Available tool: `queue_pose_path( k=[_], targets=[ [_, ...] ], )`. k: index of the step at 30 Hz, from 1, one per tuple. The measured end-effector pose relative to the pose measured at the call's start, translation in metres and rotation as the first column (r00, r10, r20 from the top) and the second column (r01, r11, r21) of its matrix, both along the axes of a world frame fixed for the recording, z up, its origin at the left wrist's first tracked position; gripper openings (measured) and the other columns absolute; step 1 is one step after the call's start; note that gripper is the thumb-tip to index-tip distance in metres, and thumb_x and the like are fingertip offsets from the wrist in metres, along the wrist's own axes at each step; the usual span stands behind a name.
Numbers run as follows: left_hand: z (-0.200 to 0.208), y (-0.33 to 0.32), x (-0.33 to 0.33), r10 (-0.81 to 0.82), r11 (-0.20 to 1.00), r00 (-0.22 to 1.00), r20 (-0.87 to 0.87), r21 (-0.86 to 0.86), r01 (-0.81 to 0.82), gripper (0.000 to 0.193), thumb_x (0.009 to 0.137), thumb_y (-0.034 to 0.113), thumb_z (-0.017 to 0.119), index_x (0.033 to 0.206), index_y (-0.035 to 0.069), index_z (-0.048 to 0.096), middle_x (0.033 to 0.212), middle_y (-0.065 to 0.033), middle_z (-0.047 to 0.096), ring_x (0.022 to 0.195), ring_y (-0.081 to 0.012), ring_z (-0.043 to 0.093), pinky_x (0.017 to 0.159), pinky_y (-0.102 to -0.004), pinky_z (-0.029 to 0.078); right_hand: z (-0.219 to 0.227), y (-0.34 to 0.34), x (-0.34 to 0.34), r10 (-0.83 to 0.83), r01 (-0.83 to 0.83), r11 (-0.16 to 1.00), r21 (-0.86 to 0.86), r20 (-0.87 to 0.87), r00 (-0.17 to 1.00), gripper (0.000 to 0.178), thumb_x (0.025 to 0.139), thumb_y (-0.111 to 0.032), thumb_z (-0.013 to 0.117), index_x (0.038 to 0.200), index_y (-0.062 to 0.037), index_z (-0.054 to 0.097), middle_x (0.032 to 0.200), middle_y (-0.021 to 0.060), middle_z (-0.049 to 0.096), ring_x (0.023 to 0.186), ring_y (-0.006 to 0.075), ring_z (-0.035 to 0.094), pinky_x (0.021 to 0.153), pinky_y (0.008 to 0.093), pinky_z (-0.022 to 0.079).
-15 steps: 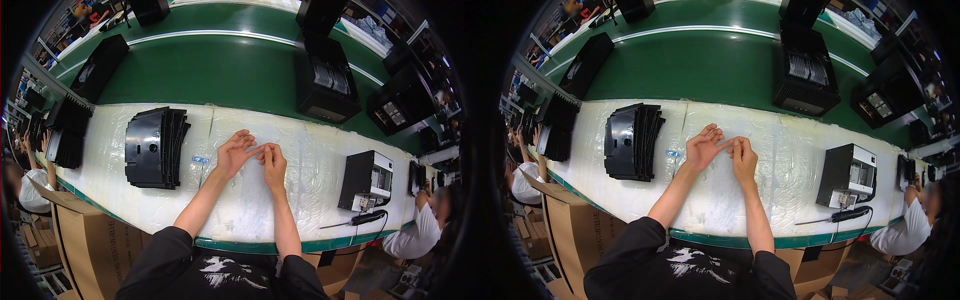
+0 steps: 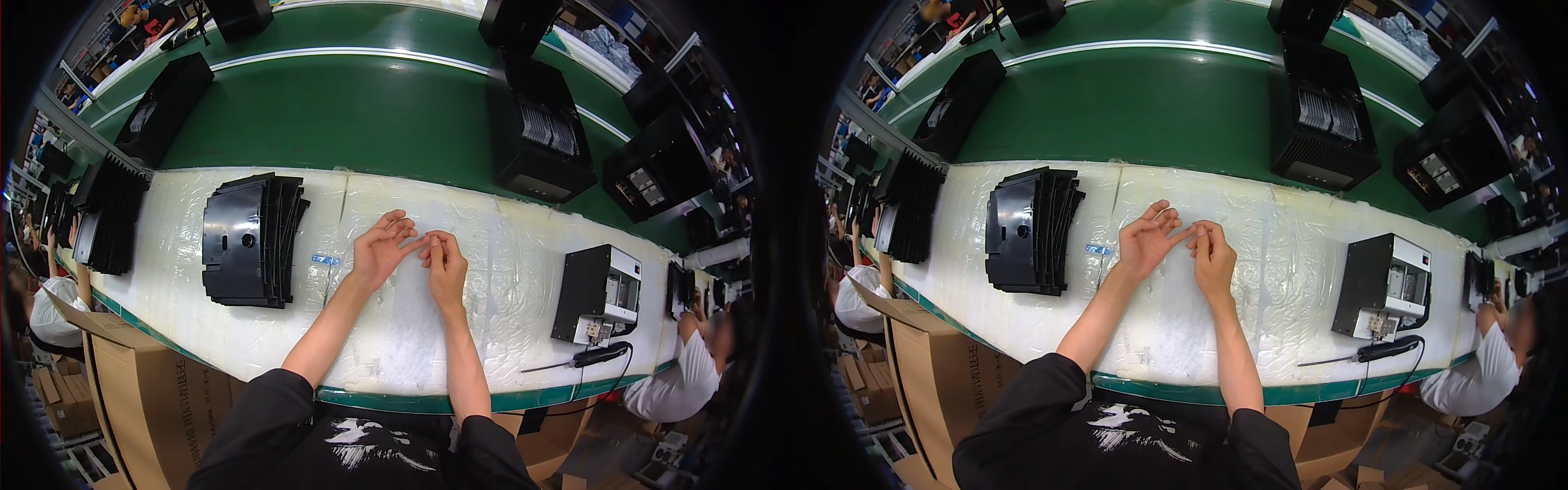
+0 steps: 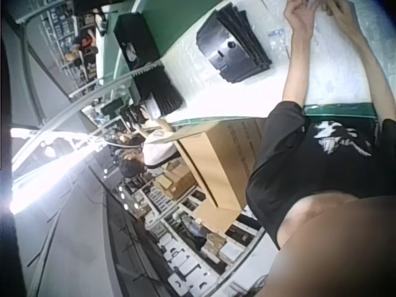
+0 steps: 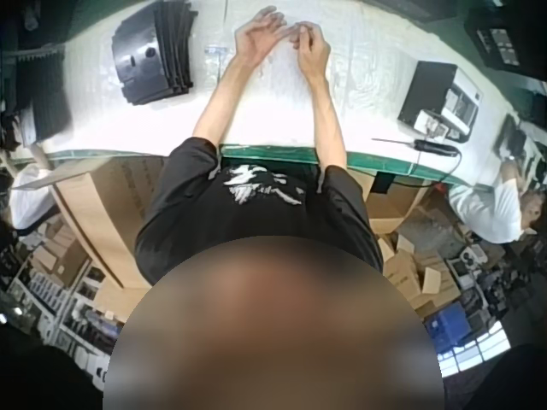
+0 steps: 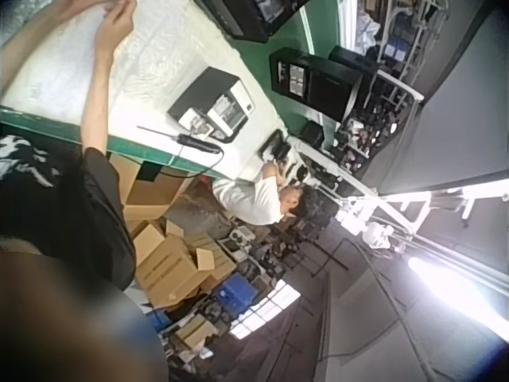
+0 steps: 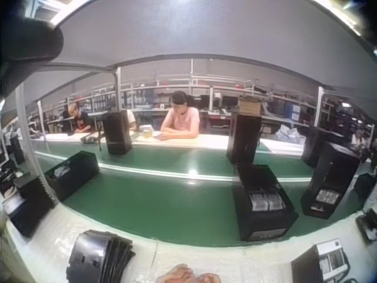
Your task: Assembling electronic device housings using an electric screwdriver on a factory assembly line.
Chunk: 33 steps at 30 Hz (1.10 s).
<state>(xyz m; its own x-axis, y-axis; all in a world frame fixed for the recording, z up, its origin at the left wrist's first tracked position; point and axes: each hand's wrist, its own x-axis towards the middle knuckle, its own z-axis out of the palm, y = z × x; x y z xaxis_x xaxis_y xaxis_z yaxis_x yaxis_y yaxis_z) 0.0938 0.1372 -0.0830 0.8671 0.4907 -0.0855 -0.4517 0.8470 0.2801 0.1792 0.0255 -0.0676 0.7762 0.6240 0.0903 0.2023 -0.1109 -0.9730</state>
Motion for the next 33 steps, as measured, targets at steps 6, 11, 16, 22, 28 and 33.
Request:
queue_pose_path(
  k=[6,11,16,22,28,33],
  targets=[
    [0.0023,-0.0010,0.0000,-0.007,1.000,1.000,0.010,0.009,0.007,0.036,0.076,0.005,0.046,0.111,0.005,0.050,0.099,-0.0096,0.058,0.096,-0.0229,0.056,0.102,-0.0506,0.035,0.0019,-0.0008,-0.0006,-0.011,0.011,1.000,-0.003,0.009,1.000,0.016,0.094,-0.014,0.047,0.095,-0.0028,0.060,0.066,0.0045,0.060,0.055,0.0094,0.054,0.053,0.0238,0.043],
    [0.0024,-0.0002,0.0010,-0.007,1.000,1.000,0.006,0.006,0.007,0.036,0.076,0.005,0.046,0.111,0.005,0.050,0.099,-0.0097,0.058,0.096,-0.0229,0.056,0.102,-0.0509,0.035,0.0022,0.0008,0.0004,-0.011,0.011,1.000,0.006,0.007,1.000,0.016,0.094,-0.013,0.047,0.095,-0.0022,0.059,0.066,0.0049,0.060,0.055,0.0096,0.054,0.053,0.0239,0.044],
    [0.0032,-0.0014,0.0029,-0.010,1.000,1.000,0.000,0.006,0.010,0.037,0.075,0.005,0.046,0.112,0.004,0.050,0.100,-0.0097,0.058,0.096,-0.0227,0.055,0.102,-0.0503,0.035,0.0027,-0.0003,0.0021,-0.016,0.017,1.000,-0.015,0.021,1.000,0.016,0.094,-0.013,0.047,0.096,-0.0023,0.059,0.066,0.0049,0.060,0.055,0.0096,0.054,0.053,0.0241,0.044],
    [0.0018,-0.0016,0.0031,-0.005,1.000,1.000,-0.001,0.002,0.005,0.038,0.075,0.006,0.047,0.112,0.005,0.050,0.099,-0.0095,0.059,0.095,-0.0221,0.056,0.102,-0.0496,0.035,0.0022,-0.0004,0.0021,-0.016,0.016,1.000,-0.011,0.019,1.000,0.017,0.094,-0.014,0.049,0.097,-0.0021,0.060,0.067,0.0050,0.061,0.056,0.0096,0.055,0.053,0.0239,0.044],
    [0.0009,-0.0019,0.0045,-0.007,1.000,1.000,-0.007,-0.005,0.007,0.038,0.074,0.005,0.047,0.112,0.005,0.050,0.099,-0.0094,0.058,0.095,-0.0218,0.055,0.101,-0.0476,0.035,-0.0003,-0.0009,0.0036,-0.030,0.030,0.999,-0.017,0.008,1.000,0.016,0.092,-0.016,0.053,0.097,-0.0025,0.061,0.067,0.0046,0.062,0.057,0.0087,0.057,0.053,0.0227,0.044],
    [-0.0014,-0.0016,0.0054,-0.004,1.000,1.000,-0.009,-0.005,0.004,0.039,0.074,0.005,0.047,0.112,0.004,0.050,0.100,-0.0100,0.057,0.097,-0.0218,0.054,0.100,-0.0450,0.036,-0.0002,-0.0010,0.0050,-0.033,0.034,0.999,-0.032,0.015,0.999,0.015,0.091,-0.016,0.056,0.095,-0.0028,0.062,0.066,0.0047,0.063,0.057,0.0081,0.057,0.053,0.0220,0.044]
  ],
)
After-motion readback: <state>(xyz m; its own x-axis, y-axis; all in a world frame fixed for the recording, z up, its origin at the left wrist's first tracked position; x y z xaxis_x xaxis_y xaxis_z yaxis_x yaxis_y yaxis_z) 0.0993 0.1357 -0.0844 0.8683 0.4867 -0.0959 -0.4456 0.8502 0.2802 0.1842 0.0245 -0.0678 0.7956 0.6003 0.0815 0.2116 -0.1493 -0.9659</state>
